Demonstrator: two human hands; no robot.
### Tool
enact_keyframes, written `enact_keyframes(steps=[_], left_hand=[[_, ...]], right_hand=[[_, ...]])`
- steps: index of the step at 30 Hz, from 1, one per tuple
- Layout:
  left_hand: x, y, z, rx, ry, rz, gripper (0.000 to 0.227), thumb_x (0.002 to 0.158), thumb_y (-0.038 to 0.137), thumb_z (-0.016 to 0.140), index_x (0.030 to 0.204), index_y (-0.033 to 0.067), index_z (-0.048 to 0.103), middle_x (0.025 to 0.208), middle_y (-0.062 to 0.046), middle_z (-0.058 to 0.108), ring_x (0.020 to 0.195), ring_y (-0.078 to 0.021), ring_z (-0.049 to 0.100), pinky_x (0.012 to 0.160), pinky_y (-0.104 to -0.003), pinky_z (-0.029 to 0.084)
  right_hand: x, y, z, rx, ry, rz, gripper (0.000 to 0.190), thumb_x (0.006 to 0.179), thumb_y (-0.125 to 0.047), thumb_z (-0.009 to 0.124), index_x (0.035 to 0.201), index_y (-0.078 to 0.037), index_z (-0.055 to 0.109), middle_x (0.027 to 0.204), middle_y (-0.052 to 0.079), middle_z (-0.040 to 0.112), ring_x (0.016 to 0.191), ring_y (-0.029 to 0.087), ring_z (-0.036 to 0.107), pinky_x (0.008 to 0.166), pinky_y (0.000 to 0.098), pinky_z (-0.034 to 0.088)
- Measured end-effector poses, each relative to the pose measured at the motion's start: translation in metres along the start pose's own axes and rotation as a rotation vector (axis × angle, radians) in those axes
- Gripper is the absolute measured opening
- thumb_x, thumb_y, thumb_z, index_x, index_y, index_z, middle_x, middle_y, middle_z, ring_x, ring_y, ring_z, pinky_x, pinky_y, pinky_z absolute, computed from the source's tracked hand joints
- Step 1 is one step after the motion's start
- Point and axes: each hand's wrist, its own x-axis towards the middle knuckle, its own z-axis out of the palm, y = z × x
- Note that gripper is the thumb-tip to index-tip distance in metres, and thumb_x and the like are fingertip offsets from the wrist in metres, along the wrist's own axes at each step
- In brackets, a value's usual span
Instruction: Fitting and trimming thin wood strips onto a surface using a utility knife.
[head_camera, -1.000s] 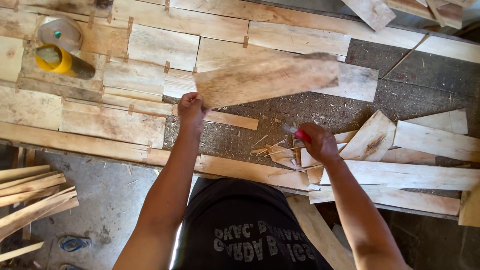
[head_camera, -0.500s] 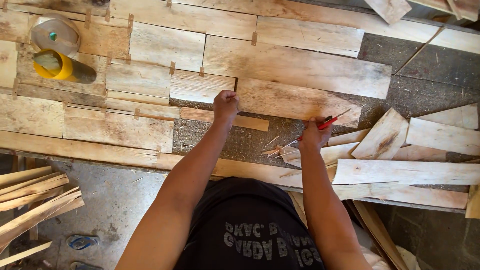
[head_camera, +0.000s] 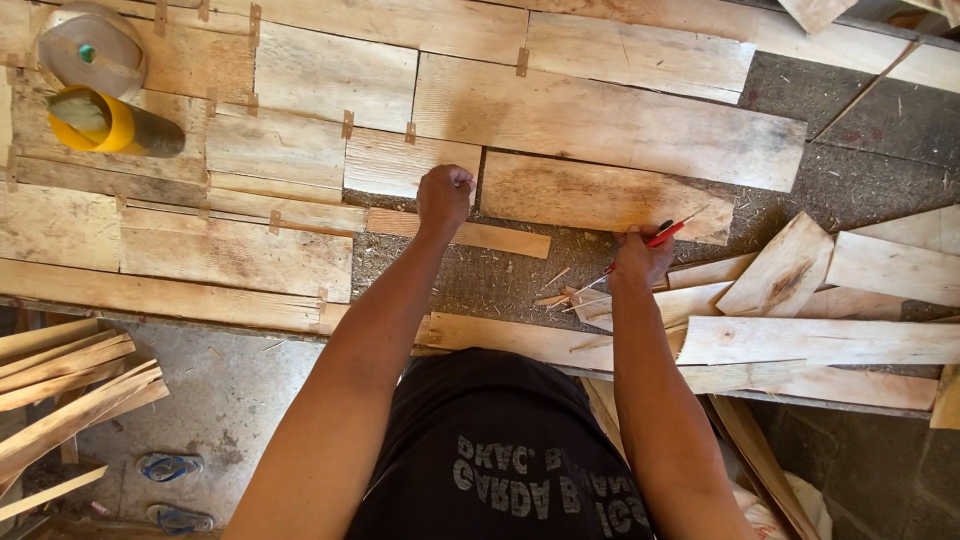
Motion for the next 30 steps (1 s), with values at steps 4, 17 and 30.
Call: enact_keyframes(steps=[4,17,30], left_hand=[[-0.001,0.001,-0.001,0.022,-0.024,-0.003,0.005,0.087,0.018,0.079,0.088,0.0139,0.077,0.094,-0.001,0.078,0.082,-0.0151,0.074,0.078,-0.035,0.058],[0.001,0.008,-0.002,0.090,0.033,0.075,0.014,0.077,0.017,0.086,0.080,0.0113,0.074,0.085,-0.002,0.075,0.080,-0.0190,0.071,0.074,-0.038,0.055],[0.001,0.017,-0.007,0.117,-0.035,-0.023,0.016,0.080,0.020,0.086,0.082,0.0117,0.073,0.086,-0.002,0.075,0.078,-0.0168,0.071,0.075,-0.037,0.056]], right_hand=[[-0.011,-0.014,0.013,-0.028,0.057,0.093,0.030,0.092,0.011,0.065,0.107,-0.011,0.051,0.094,0.004,0.058,0.078,0.016,0.064,0.072,0.0357,0.069],[0.000,0.000,0.013,-0.051,0.020,0.104,0.028,0.094,0.010,0.066,0.108,-0.009,0.051,0.097,0.007,0.060,0.076,0.020,0.066,0.070,0.0352,0.067],[-0.009,-0.012,0.013,-0.065,-0.005,0.148,0.025,0.095,0.007,0.066,0.108,-0.007,0.051,0.097,0.010,0.062,0.076,0.021,0.068,0.072,0.0350,0.067]])
